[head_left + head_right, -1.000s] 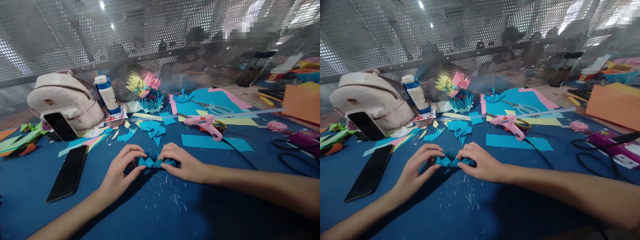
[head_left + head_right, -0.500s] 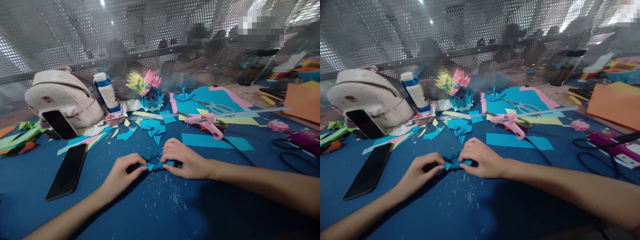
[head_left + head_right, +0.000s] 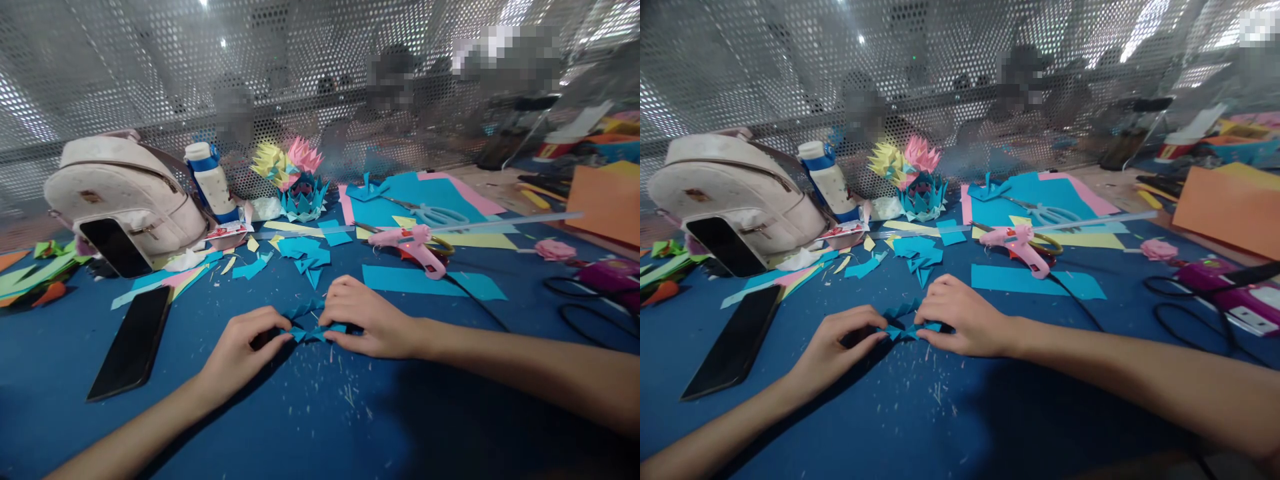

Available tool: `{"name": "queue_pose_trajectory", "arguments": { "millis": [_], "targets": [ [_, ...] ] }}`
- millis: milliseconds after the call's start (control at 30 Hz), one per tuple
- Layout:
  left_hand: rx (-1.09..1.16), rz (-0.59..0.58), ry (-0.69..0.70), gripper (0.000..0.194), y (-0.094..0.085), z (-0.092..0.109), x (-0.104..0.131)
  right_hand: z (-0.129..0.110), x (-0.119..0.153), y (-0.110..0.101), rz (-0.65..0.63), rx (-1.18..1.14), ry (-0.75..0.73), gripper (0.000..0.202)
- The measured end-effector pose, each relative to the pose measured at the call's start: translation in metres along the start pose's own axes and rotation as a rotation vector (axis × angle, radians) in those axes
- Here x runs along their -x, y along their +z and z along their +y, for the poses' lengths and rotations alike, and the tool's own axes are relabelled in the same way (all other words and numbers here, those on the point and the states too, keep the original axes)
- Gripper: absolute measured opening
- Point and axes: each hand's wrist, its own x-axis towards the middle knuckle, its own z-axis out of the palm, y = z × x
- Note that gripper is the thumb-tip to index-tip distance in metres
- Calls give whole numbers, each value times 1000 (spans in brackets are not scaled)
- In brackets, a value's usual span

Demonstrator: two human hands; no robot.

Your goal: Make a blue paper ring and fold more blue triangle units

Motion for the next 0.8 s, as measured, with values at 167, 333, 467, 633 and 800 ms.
{"name": "queue_pose_trajectory", "arguments": {
  "millis": [167, 333, 467, 633, 800],
  "targets": [
    [-23, 9, 37, 12, -5, -4, -2, 0, 0, -2, 11, 38, 35, 18],
    [-35, 2, 53, 11, -9, -7, -2, 0, -1, -6, 61, 51, 31, 19],
    [-28, -18, 68, 10, -8, -8, -2, 1, -1, -6, 86, 53, 25, 19],
    [-27, -19, 76, 9, -7, -9, -1, 2, 0, -4, 59, 79, 41, 20],
    [-35, -11, 80, 10, -6, -10, -1, 2, 0, -2, 52, 91, 48, 19]
  ]
}}
